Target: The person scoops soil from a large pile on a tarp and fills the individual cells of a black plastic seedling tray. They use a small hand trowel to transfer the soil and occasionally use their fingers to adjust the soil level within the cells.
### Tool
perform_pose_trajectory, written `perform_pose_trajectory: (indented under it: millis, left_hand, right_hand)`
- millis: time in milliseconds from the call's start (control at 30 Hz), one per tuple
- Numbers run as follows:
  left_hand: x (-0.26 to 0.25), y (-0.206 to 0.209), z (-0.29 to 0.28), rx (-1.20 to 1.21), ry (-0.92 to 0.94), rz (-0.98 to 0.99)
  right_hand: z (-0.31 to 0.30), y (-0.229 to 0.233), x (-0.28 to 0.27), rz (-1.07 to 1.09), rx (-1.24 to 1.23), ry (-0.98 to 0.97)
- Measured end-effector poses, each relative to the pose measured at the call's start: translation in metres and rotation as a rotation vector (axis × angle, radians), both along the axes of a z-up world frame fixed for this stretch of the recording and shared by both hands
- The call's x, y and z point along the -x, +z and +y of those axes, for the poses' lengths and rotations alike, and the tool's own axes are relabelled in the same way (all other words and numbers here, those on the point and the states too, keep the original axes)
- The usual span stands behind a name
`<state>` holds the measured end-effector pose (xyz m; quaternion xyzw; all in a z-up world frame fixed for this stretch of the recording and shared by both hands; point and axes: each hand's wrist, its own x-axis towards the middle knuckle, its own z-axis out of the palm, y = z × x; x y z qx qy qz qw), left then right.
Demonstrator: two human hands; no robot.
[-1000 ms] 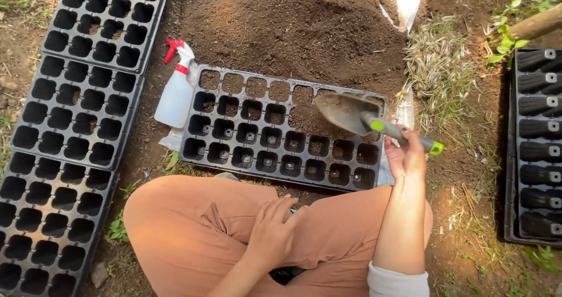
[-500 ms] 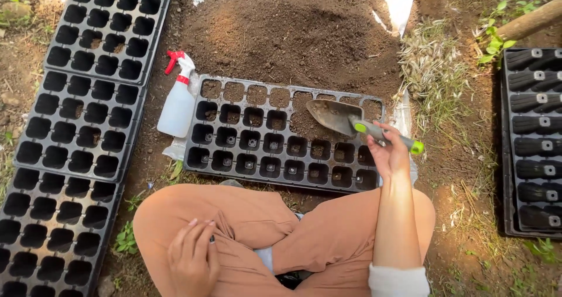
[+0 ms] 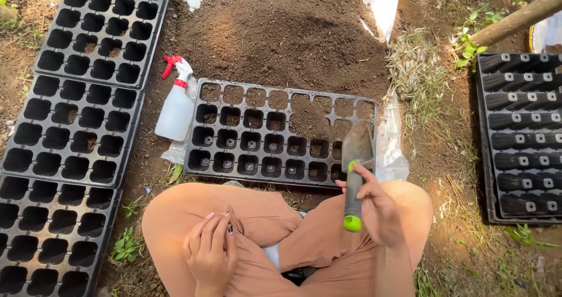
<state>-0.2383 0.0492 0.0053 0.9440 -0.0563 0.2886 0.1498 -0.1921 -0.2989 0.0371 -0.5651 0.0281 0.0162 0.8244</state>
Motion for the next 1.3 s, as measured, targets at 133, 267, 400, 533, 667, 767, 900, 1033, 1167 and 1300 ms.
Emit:
perform_pose_trajectory:
  millis: [133, 267, 400, 533, 667, 767, 900, 1033, 1167, 1300]
  left_hand:
    - [0.001, -0.007, -0.001, -0.008, 0.038, 0.011]
    - [-0.001, 0.0, -0.003, 0.009, 0.034, 0.013]
    - [0.001, 0.003, -0.001, 0.002, 0.017, 0.014]
    - [0.0, 0.0, -0.001, 0.01, 0.025, 0.013]
    - [-0.003, 0.002, -0.003, 0.028, 0.026, -0.012]
    - [-0.001, -0.003, -0.002, 0.034, 0.038, 0.008]
    - [-0.001, -0.002, -0.002, 0.036, 0.032, 0.028]
    - [-0.003, 0.001, -0.003, 0.019, 0.024, 0.032]
    - [-0.005, -0.001, -0.003, -0.001, 0.035, 0.036]
    - [-0.005, -0.003, -0.003, 0.007, 0.026, 0.033]
  right_hand:
    - [0.001, -0.031, 0.007, 0.233, 0.238, -0.131]
    - [0.014, -0.037, 0.012, 0.407, 0.369, -0.14]
    - [0.03, -0.039, 0.009, 0.53, 0.283, -0.176]
    - [0.038, -0.069, 0.008, 0.566, 0.086, -0.096]
    - [0.043, -0.064, -0.016, 0.618, -0.012, -0.21]
    - [0.038, -0.051, -0.044, 0.686, 0.517, -0.321]
    - [0.026, -0.07, -0.073, 0.81, 0.904, -0.376]
    - [0.041, -0.094, -0.083, 0.832, 0.973, -0.262]
    - [0.078, -0.137, -0.08, 0.68, 1.145, -0.21]
    - [0.116, -0.119, -0.078, 0.58, 1.144, -0.062]
